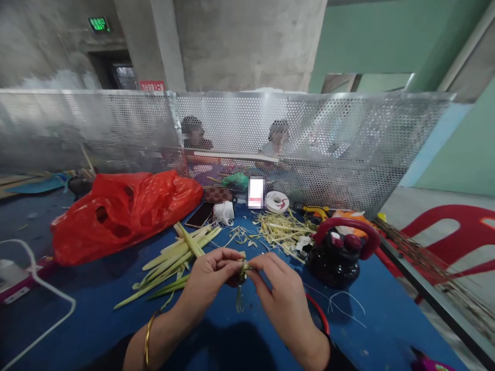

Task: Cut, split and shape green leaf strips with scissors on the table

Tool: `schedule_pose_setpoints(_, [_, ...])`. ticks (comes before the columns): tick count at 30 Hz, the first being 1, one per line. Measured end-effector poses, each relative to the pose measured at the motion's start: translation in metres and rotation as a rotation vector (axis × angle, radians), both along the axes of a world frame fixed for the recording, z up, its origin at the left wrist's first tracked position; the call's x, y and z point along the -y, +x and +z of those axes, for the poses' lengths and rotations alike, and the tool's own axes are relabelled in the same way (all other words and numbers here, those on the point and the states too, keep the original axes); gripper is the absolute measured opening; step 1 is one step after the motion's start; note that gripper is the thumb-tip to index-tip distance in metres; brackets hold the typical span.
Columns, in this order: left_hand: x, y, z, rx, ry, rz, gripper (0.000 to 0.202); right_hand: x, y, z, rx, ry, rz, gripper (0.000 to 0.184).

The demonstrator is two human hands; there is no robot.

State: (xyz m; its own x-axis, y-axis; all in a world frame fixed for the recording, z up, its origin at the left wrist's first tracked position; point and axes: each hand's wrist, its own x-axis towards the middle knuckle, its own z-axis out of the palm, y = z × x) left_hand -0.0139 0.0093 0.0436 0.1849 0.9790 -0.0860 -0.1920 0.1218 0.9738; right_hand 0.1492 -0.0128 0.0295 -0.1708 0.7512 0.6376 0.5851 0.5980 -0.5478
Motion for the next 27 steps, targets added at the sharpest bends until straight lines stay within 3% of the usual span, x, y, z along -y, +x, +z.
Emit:
schedule_pose_setpoints(9, [-0.004, 0.001, -0.018, 0.08, -0.169, 0.016, 0.035, -0.005, -0.001, -0.014, 0.075, 0.076, -0.031, 0.01])
schedule_pose_setpoints(16, [-0.001, 0.002, -0.027, 0.117, -0.236, -0.154, 0.028, -0.005, 0.002, -0.025, 0.092, 0.127, -0.109, 0.011])
schedule_pose_setpoints(23, [0.001, 0.002, -0.024, 0.118, -0.229, -0.109, 0.024, -0.007, 0.006, -0.011, -0.038, -0.03, -0.073, 0.013])
schedule_pose_setpoints(27, [0.001, 0.003, -0.027, 0.136, -0.293, -0.119, 0.024, -0.013, 0.012, -0.002, -0.249, -0.304, -0.162, 0.02])
